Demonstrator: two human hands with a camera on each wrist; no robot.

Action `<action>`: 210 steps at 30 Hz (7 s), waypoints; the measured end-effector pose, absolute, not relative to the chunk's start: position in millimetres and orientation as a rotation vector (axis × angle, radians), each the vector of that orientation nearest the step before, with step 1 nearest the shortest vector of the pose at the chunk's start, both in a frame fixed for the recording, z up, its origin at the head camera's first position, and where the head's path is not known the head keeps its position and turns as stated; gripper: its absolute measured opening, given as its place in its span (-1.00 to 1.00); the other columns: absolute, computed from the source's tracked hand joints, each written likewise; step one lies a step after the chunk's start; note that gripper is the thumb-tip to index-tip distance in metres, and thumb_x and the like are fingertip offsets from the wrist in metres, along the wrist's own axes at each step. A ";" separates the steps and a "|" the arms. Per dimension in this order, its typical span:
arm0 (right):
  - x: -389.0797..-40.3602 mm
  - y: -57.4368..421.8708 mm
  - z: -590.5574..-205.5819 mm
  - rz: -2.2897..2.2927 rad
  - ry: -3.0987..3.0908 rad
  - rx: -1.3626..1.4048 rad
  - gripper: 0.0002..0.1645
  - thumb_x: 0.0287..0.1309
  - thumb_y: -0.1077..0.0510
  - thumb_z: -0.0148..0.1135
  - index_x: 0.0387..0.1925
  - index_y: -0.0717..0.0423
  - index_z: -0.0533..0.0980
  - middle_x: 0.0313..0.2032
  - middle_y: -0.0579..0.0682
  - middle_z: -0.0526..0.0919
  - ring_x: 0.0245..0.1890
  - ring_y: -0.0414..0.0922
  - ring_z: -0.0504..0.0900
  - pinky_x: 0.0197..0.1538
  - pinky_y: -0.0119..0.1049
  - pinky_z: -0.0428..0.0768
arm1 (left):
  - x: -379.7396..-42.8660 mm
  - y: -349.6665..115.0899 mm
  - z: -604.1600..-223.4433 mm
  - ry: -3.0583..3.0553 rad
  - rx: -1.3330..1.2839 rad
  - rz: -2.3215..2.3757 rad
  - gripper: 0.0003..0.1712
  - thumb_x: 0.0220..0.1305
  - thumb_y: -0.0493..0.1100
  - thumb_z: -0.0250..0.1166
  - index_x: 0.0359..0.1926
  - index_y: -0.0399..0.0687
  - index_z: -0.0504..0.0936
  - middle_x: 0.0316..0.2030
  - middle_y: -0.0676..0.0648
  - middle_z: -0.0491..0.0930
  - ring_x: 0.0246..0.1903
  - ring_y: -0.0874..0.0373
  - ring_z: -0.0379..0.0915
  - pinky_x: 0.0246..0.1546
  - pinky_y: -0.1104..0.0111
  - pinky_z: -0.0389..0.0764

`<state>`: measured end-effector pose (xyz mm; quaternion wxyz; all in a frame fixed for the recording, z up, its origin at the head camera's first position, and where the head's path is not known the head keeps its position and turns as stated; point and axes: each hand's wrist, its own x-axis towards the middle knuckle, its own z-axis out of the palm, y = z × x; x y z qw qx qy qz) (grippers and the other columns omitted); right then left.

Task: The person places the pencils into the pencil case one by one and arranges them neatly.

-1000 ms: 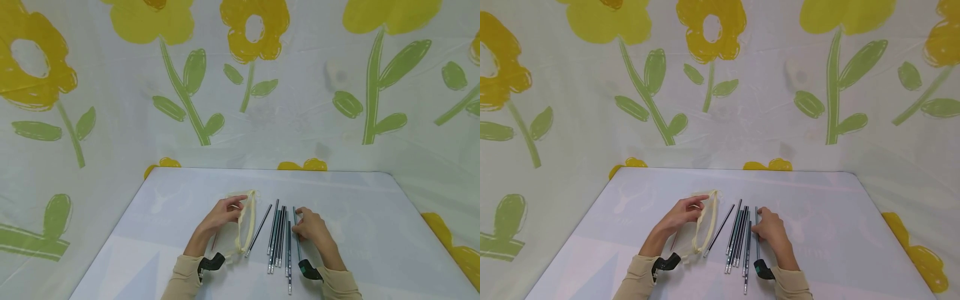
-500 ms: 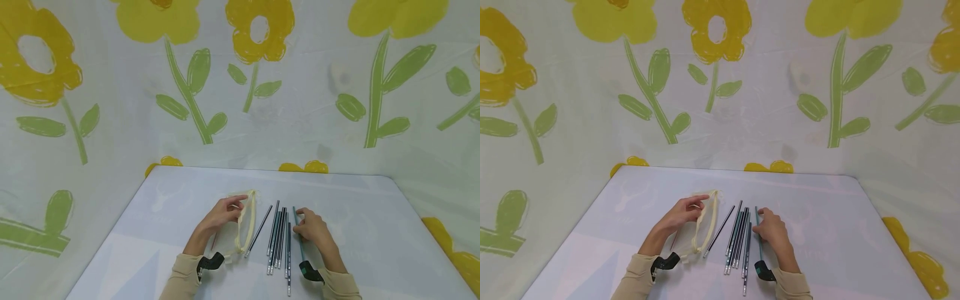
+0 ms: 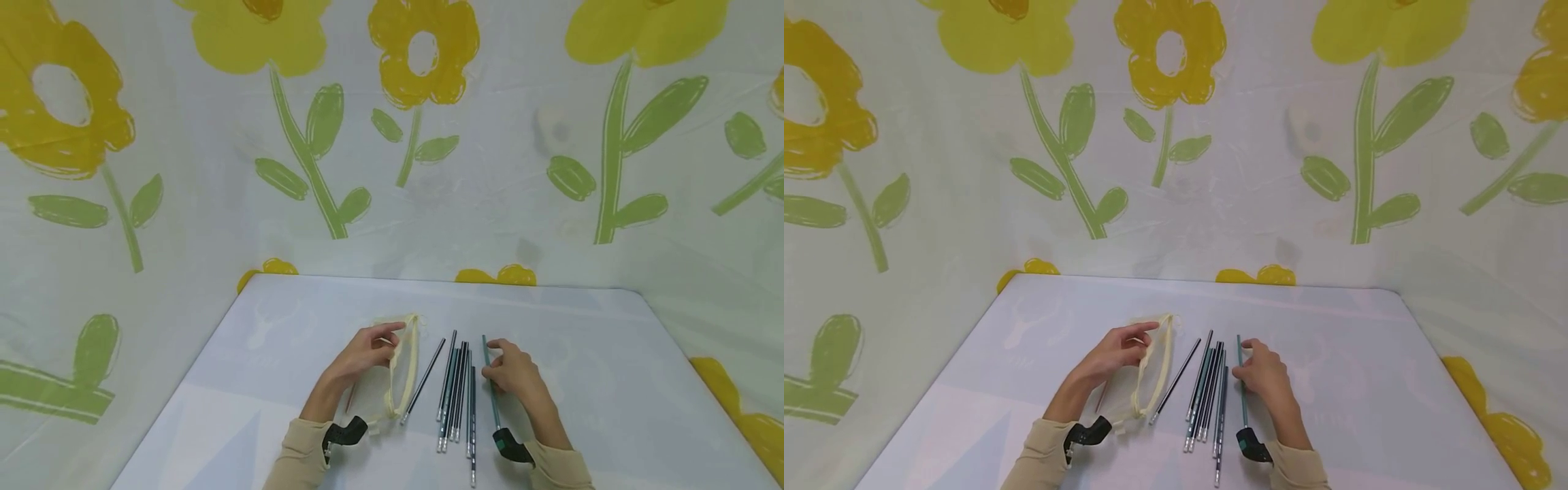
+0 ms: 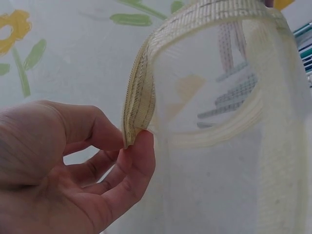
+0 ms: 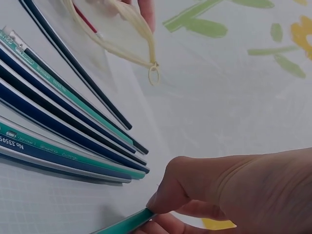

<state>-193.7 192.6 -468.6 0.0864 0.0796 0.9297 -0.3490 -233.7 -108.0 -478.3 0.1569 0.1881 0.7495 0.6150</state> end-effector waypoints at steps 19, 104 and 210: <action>-190.6 184.0 -462.4 -1.280 2.734 0.231 -0.30 0.10 0.26 0.28 0.31 0.25 0.34 -0.29 0.18 0.59 -0.49 -0.12 0.60 -0.44 -0.30 0.70 | -234.0 -104.0 -475.6 2.146 0.579 1.766 -0.36 0.25 -0.39 0.12 0.38 -0.20 0.36 -0.08 -0.29 0.49 -0.28 0.21 0.52 -0.28 0.28 0.71; -209.0 95.3 -468.8 -1.855 2.434 -0.035 -0.41 0.09 0.32 0.25 0.22 0.23 0.46 -0.25 0.20 0.62 -0.56 -0.14 0.65 -0.42 -0.22 0.72 | -227.4 -93.8 -476.7 2.071 0.608 1.818 -0.37 0.30 -0.40 0.11 0.40 -0.24 0.32 -0.05 -0.30 0.46 -0.06 0.07 0.61 -0.20 0.20 0.73; -170.8 178.2 -484.0 -1.059 2.891 0.141 -0.30 -0.02 0.32 0.31 0.22 0.42 0.41 -0.48 -0.02 0.54 -0.66 -0.23 0.53 -0.56 -0.38 0.49 | -229.1 -107.6 -475.1 2.203 0.521 1.758 -0.39 0.27 -0.38 0.11 0.36 -0.23 0.39 -0.05 -0.31 0.48 -0.31 0.20 0.43 -0.30 0.21 0.71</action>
